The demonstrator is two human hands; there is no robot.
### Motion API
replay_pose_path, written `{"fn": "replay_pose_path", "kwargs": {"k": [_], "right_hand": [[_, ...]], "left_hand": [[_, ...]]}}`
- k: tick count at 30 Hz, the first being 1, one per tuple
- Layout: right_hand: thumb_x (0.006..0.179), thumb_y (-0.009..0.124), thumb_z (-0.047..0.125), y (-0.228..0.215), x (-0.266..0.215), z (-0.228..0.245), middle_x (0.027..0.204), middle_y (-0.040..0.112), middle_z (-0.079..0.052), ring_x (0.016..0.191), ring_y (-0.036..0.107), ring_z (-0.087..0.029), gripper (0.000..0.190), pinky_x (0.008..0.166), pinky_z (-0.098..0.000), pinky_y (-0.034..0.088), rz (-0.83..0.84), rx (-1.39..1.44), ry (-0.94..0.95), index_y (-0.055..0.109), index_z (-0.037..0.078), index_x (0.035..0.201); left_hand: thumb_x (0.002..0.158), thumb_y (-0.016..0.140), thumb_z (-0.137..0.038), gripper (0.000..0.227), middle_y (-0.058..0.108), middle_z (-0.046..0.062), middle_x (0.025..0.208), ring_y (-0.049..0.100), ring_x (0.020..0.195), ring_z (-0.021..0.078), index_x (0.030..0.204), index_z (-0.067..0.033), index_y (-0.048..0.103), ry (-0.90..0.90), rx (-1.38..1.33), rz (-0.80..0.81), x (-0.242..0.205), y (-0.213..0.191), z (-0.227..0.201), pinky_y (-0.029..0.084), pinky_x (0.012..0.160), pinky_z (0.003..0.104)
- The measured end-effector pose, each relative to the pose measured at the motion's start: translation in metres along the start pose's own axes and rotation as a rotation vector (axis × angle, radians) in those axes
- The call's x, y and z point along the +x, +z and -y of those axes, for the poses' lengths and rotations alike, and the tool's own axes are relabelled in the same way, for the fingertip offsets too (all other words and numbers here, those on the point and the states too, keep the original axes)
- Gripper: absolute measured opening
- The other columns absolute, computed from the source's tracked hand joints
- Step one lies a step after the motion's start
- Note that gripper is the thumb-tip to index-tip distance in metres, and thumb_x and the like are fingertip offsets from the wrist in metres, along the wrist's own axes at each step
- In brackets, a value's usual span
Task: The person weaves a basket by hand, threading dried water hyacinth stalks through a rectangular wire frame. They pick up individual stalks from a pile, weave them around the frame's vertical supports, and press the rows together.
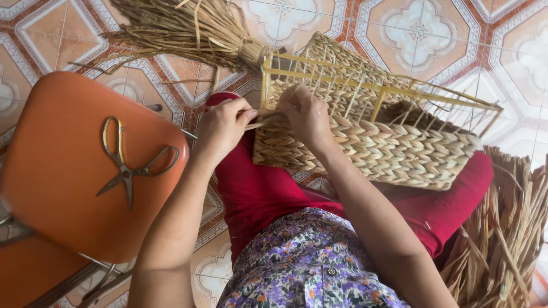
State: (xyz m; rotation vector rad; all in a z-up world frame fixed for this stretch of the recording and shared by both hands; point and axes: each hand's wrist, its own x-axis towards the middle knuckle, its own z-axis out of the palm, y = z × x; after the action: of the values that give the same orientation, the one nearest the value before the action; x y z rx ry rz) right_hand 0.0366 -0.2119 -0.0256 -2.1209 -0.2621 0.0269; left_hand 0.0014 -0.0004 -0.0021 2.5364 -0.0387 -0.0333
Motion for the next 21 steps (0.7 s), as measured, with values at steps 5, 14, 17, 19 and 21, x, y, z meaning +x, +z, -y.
{"fn": "replay_pose_path", "kwargs": {"k": [5,14,17,19,21], "right_hand": [[0.095,0.069,0.008,-0.067,-0.035,0.013,0.111,0.069,-0.001,0.084,0.068,-0.01,0.024,0.068,-0.0251,0.057,-0.023,0.292,0.031,0.062,0.007,0.117],[0.108,0.067,0.001,-0.261,-0.234,-0.168,0.096,0.07,-0.003,0.075,0.059,-0.006,0.011,0.064,-0.0208,0.045,-0.904,0.221,0.316,0.075,0.005,0.115],[0.108,0.067,0.005,-0.29,-0.305,-0.219,0.107,0.075,-0.005,0.086,0.066,-0.009,0.013,0.073,-0.0231,0.053,-0.98,-0.122,0.468,0.076,0.01,0.116],[0.107,0.068,0.009,-0.293,-0.333,-0.239,0.111,0.074,-0.004,0.094,0.07,-0.009,0.013,0.083,-0.0252,0.059,-0.988,-0.228,0.547,0.076,0.014,0.116],[0.094,0.084,0.018,-0.287,-0.353,-0.249,0.109,0.065,-0.012,0.099,0.059,-0.025,0.016,0.089,-0.0437,0.05,-0.777,-0.729,0.819,0.079,0.016,0.108]], "left_hand": [[0.098,0.071,-0.016,0.022,0.076,0.01,0.103,0.073,0.086,0.0241,0.119,-0.0096,0.071,0.093,-0.296,-0.112,-0.006,-0.003,0.023,0.058,0.072,0.035],[0.106,0.069,0.001,0.043,0.066,0.009,0.121,0.069,0.09,0.0119,0.147,-0.0016,0.059,-0.202,-0.589,-0.337,-0.034,0.004,0.105,0.055,0.074,0.022],[0.11,0.07,0.004,0.037,0.068,0.011,0.122,0.067,0.091,0.0127,0.145,-0.0008,0.062,-0.178,-0.456,-0.414,-0.035,-0.002,0.108,0.054,0.079,0.023],[0.111,0.071,0.006,0.03,0.067,0.012,0.128,0.066,0.09,0.0145,0.14,0.0008,0.065,-0.132,-0.34,-0.467,-0.034,-0.01,0.092,0.054,0.08,0.024],[0.11,0.063,0.015,0.029,0.05,0.017,0.146,0.067,0.114,0.0185,0.137,0.0064,0.062,0.137,-0.281,-0.535,-0.037,-0.018,0.069,0.061,0.096,0.025]]}}
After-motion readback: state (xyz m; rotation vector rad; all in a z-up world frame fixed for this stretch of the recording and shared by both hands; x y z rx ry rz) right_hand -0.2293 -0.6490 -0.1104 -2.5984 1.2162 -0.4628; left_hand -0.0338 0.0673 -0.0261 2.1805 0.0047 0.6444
